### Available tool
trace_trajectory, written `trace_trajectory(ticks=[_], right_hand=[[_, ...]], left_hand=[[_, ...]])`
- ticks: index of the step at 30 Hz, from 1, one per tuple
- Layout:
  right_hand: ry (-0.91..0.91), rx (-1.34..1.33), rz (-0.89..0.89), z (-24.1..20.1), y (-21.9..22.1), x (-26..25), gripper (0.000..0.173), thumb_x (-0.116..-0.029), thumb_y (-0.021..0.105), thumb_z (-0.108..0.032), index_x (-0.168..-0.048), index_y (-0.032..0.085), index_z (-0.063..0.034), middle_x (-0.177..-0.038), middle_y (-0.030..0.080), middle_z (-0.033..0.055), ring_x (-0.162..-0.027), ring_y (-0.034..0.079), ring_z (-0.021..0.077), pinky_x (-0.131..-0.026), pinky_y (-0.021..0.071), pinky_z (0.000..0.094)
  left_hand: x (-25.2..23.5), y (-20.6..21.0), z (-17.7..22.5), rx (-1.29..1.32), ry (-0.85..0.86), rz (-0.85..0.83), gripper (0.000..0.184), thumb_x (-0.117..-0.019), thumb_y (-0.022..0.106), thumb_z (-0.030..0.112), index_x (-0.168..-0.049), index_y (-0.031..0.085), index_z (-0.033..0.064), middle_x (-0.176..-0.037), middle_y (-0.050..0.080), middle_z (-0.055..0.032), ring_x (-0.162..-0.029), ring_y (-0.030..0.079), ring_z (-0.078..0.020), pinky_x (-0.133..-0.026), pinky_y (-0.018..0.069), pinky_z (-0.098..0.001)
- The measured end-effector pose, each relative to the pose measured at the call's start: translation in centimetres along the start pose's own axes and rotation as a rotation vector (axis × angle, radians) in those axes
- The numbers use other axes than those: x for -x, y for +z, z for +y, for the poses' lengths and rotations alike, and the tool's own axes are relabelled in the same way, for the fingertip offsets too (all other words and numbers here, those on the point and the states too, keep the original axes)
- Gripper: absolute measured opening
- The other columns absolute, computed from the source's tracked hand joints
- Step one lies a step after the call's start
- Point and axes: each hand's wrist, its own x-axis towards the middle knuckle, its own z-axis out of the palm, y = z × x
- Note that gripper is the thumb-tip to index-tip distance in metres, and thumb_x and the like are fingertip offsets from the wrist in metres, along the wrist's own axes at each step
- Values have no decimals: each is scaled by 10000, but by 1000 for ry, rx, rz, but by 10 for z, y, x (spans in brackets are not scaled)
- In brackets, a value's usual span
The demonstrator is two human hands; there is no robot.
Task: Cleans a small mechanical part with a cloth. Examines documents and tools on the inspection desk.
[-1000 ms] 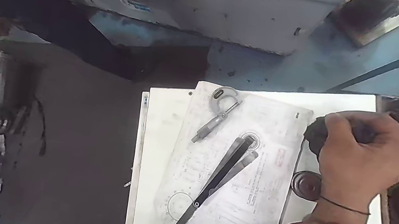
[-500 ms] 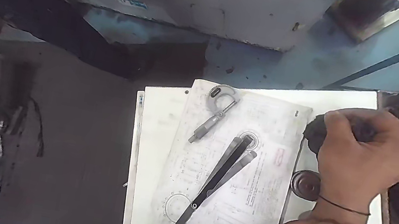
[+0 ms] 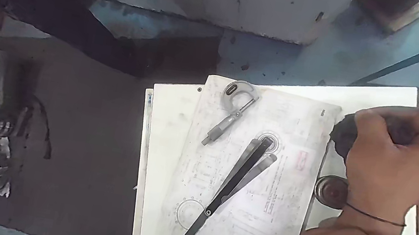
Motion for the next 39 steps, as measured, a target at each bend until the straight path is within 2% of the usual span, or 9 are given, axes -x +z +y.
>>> trace_trajectory(ticks=[3, 6, 7, 14, 16, 18, 22, 27, 39], right_hand=[[1, -4, 15, 0, 1, 0, 202, -939, 635, -301, -989, 716, -123, -839, 643, -11, -739, 560, 42, -709, 447, 313], [-5, -39, 17, 1, 2, 0, 183, -932, 648, -291, -982, 706, -125, -851, 627, -45, -741, 544, -40, -702, 444, 203], [-5, -50, 13, 2, 3, 0, 189, -938, 650, -290, -992, 706, -118, -866, 632, -43, -756, 550, -47, -715, 448, 192], [-3, -61, -6, 11, 6, -2, 219, -951, 649, -332, -1015, 702, -130, -883, 644, -53, -776, 580, -25, -726, 483, 231], [-4, -54, -4, 12, 6, -3, 236, -956, 649, -345, -1018, 704, -124, -893, 644, -36, -787, 575, -2, -740, 475, 252], [-16, -58, 1, 14, 7, -4, 229, -955, 655, -342, -1004, 713, -126, -880, 654, -36, -770, 585, -7, -726, 484, 244], [-39, -90, -5, 16, 7, -4, 218, -957, 651, -320, -1012, 705, -116, -878, 641, -49, -766, 577, -30, -719, 485, 211], [-47, -89, 4, 16, 8, -4, 225, -954, 656, -318, -1015, 713, -109, -872, 644, -42, -767, 575, -25, -718, 475, 213], [-47, -66, 9, 9, 5, 0, 182, -953, 655, -285, -998, 688, -112, -854, 613, -74, -732, 533, -64, -688, 443, 170]], left_hand=[[-1, -1, 1, -9, -10, -12, 362, -866, 649, 83, -544, 495, 25, -535, 470, -45, -516, 503, -114, -521, 453, -242], [-2, -3, 2, -2, -24, -26, 356, -866, 649, 84, -547, 506, 15, -542, 496, -57, -530, 528, -124, -542, 474, -249], [-2, -3, 1, 7, -24, -30, 350, -864, 647, 79, -551, 505, 14, -548, 504, -61, -537, 537, -126, -550, 480, -253], [-1, -4, -2, 7, -2, -31, 340, -861, 655, 59, -557, 508, 21, -581, 544, -75, -572, 574, -142, -570, 507, -265], [-2, -4, -1, 18, -7, -27, 342, -850, 655, 48, -547, 498, 19, -568, 523, -66, -564, 552, -127, -567, 479, -252], [-3, -5, 0, 21, -7, -30, 334, -844, 653, 40, -548, 501, 15, -573, 539, -72, -576, 570, -127, -583, 494, -252], [-3, -5, -1, 18, -5, -14, 342, -839, 660, 47, -537, 501, 22, -553, 515, -58, -550, 546, -120, -558, 473, -250], [-3, -3, -3, 37, 0, 6, 343, -832, 671, 49, -536, 500, 22, -541, 489, -45, -530, 521, -107, -524, 448, -241], [-4, -5, 0, 16, -43, -36, 353, -862, 646, 72, -548, 495, 15, -563, 521, -76, -555, 557, -139, -568, 491, -265]])
